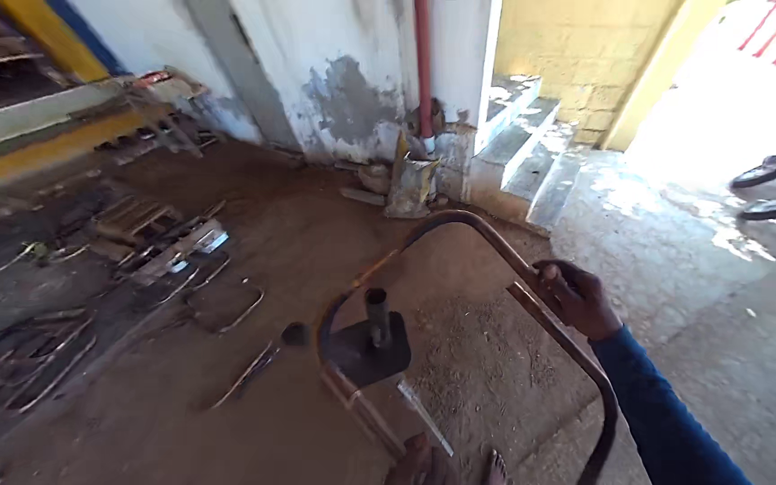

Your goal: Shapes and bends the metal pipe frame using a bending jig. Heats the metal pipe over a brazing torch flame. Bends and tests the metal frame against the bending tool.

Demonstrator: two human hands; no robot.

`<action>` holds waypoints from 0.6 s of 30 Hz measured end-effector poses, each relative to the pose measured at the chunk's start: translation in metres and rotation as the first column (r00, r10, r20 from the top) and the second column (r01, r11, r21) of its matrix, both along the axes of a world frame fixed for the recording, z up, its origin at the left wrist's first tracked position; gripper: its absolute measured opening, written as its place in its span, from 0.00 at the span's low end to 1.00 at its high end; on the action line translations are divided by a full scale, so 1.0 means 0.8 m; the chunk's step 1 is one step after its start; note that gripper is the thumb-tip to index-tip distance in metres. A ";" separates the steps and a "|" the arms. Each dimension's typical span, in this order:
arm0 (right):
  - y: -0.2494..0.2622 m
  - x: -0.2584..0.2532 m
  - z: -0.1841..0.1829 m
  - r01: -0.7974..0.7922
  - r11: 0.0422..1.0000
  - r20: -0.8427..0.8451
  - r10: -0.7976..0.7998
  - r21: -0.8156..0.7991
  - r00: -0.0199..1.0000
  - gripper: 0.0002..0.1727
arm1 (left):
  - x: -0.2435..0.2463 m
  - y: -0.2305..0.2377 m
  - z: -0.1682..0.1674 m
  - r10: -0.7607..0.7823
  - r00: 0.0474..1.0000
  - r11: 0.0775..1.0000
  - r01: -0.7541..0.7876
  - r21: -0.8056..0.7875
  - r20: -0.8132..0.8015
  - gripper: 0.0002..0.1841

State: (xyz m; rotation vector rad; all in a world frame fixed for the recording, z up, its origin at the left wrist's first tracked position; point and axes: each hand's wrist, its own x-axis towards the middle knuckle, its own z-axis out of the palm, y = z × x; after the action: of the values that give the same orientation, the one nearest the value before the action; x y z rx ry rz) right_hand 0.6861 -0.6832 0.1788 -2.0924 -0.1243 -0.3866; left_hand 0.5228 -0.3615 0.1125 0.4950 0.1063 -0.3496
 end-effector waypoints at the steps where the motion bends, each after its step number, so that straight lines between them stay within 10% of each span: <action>1: -0.017 -0.007 0.015 0.012 0.992 -0.005 -0.011 0.126 1.000 0.32 | 0.008 -0.003 0.009 -0.020 0.998 1.000 0.020 0.000 0.053 0.27; 8: -0.104 -0.121 0.005 0.071 0.867 -0.219 0.046 0.494 0.975 0.60 | 0.066 -0.025 0.017 -0.327 0.929 0.945 0.326 0.038 0.172 0.26; 14: -0.154 -0.202 0.038 0.091 0.489 0.100 -0.351 0.868 0.931 0.71 | 0.087 -0.059 -0.012 -0.454 0.890 0.889 0.450 0.079 0.036 0.23; 18: -0.165 -0.202 0.005 0.229 0.743 -0.069 -0.240 0.629 0.968 0.61 | 0.094 -0.070 -0.015 -0.543 0.835 0.838 0.545 -0.002 0.085 0.21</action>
State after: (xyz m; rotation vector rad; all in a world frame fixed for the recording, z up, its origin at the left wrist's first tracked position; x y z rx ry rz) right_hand 0.5247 -0.8154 0.1825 -1.4253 0.2424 -0.5151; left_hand 0.5979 -0.4172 0.1005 0.5080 -0.1250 -0.8922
